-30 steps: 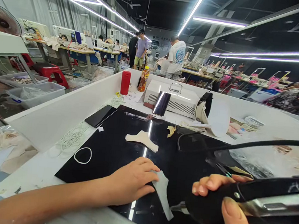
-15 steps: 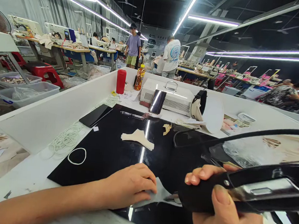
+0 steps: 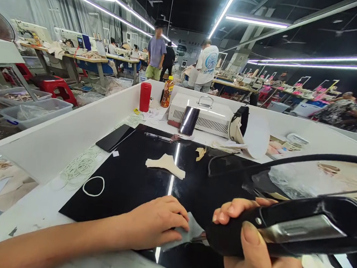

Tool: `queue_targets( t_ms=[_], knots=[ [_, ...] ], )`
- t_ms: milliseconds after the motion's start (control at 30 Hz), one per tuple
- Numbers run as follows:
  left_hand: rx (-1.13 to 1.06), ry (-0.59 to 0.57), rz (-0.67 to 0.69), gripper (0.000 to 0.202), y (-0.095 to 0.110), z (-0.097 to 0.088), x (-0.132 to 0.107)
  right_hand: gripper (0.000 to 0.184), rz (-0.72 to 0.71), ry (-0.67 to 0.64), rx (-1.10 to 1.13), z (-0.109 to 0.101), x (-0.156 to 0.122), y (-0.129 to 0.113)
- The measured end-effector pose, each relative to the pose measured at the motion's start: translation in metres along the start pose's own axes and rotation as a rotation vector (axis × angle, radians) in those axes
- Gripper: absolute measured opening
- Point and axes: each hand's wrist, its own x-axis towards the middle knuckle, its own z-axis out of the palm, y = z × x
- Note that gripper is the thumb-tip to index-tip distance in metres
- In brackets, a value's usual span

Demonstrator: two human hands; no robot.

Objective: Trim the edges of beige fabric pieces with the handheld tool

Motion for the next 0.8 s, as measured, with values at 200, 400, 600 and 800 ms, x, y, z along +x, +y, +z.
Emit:
queue_targets(
  t_ms=[200, 400, 600, 800],
  knots=[
    [-0.047, -0.027, 0.058, 0.029, 0.001, -0.001, 0.0, 0.035, -0.01, 0.101, -0.045, -0.001, 0.009, 0.0],
    [-0.06, -0.136, 0.039, 0.037, -0.002, -0.001, -0.002, 0.036, -0.002, 0.112, 0.029, 0.004, 0.006, -0.008],
    [-0.05, -0.16, 0.02, 0.039, -0.001, -0.003, -0.001, 0.033, 0.005, 0.043, 0.049, 0.007, -0.003, -0.005],
    [-0.039, -0.147, 0.059, 0.043, -0.006, 0.001, 0.0, 0.029, 0.015, 0.022, 0.017, 0.003, -0.006, -0.002]
  ],
)
